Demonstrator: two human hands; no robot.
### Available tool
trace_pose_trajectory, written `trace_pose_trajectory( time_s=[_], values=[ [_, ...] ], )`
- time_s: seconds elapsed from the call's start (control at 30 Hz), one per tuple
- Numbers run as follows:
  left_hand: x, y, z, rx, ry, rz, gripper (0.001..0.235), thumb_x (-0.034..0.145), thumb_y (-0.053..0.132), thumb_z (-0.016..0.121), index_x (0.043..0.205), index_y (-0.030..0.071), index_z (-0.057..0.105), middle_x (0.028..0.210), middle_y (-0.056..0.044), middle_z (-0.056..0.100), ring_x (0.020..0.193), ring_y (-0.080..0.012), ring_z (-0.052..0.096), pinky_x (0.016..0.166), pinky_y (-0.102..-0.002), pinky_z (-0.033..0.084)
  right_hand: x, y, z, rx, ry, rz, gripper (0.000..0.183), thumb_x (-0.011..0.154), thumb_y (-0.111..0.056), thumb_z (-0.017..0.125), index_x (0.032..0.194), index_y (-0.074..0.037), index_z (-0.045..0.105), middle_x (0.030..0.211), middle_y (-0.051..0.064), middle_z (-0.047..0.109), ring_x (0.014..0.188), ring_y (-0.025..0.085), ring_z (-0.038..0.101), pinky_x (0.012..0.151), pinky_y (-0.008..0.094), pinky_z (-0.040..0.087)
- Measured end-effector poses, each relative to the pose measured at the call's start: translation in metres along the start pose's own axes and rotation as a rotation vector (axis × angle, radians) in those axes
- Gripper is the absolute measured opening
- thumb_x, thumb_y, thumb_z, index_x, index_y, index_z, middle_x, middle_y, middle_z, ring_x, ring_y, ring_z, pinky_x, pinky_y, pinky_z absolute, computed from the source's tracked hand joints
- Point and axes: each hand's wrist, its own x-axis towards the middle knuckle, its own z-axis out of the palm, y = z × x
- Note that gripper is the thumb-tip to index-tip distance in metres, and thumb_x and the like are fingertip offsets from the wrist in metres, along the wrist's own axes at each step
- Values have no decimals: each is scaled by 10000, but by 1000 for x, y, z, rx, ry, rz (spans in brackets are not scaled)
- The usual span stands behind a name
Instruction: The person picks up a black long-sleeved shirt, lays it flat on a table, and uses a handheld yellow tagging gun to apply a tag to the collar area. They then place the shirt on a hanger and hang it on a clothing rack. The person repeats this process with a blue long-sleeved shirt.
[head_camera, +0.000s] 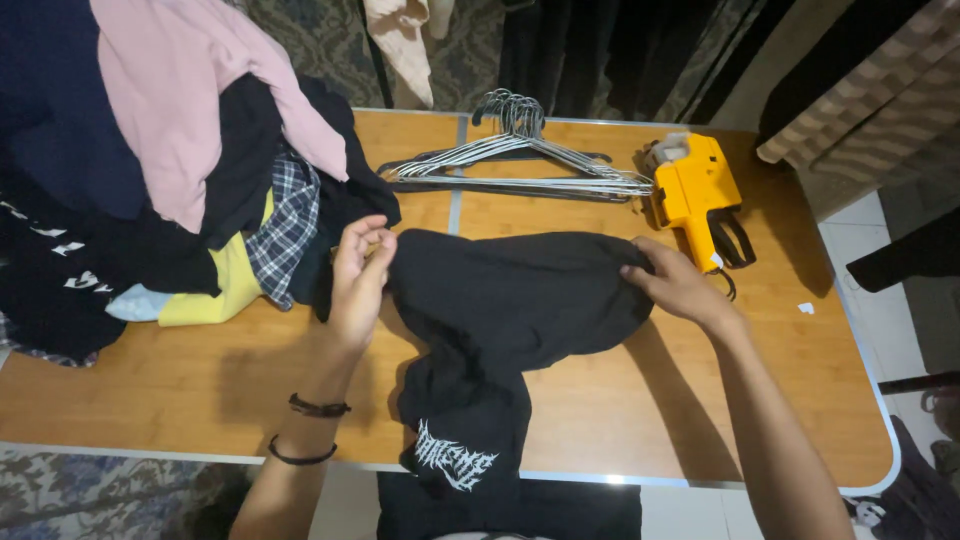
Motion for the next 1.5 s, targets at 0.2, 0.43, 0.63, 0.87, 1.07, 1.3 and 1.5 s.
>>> trace_pose_trajectory(
  time_s=[0.2,0.43,0.63,0.87,1.07,1.3,1.5],
  values=[
    [-25,-41,-12,541,-113,250,608,976,268,723,1431,-31,454,1360,-215,553,1238,-302,554,1066,-385,437,-17,-37,3,-150,175,22,729,868,-468,744,1408,-40,505,1322,167,615,1066,279,651,892,397,529],
    [-84,7,18,934,-241,160,891,906,400,748,1514,-57,285,1356,-294,499,1236,-378,512,1027,-399,427,-15,-42,15,-325,-98,269,706,826,-399,801,1402,-66,566,1233,184,724,1129,257,667,970,391,518],
    [-69,40,4,332,-120,-70,434,1002,192,626,1421,84,588,1222,-110,633,1127,-180,573,1016,-330,443,-54,-68,-37,574,183,124,506,852,-205,763,1284,30,645,1112,100,745,949,174,706,865,320,573],
    [-19,38,20,429,53,405,468,1052,238,664,1420,3,495,1290,-139,576,1200,-211,551,1062,-356,442,-84,-198,-44,1294,281,-302,415,853,-125,760,1214,48,652,1107,152,718,1057,275,715,978,401,604],
    [-15,38,38,79,-147,166,586,1069,456,385,1452,26,498,1400,-193,575,1302,-244,551,1114,-358,406,-42,-214,56,667,-574,-513,780,877,7,693,1571,-12,338,1508,139,499,1345,231,548,1128,403,455],
    [-39,18,21,845,137,298,665,974,597,619,1412,100,563,1367,-159,630,1293,-360,587,1090,-462,458,15,-91,68,27,32,-357,473,838,89,577,1295,-10,648,1231,201,727,1154,283,709,1006,372,583],
    [-67,63,53,1203,53,94,1063,653,717,780,1435,68,468,1333,-205,503,1198,-436,530,953,-562,434,34,-52,87,-292,116,-466,792,746,-235,877,1395,31,510,1282,296,609,1172,433,575,970,448,453]
  ],
)
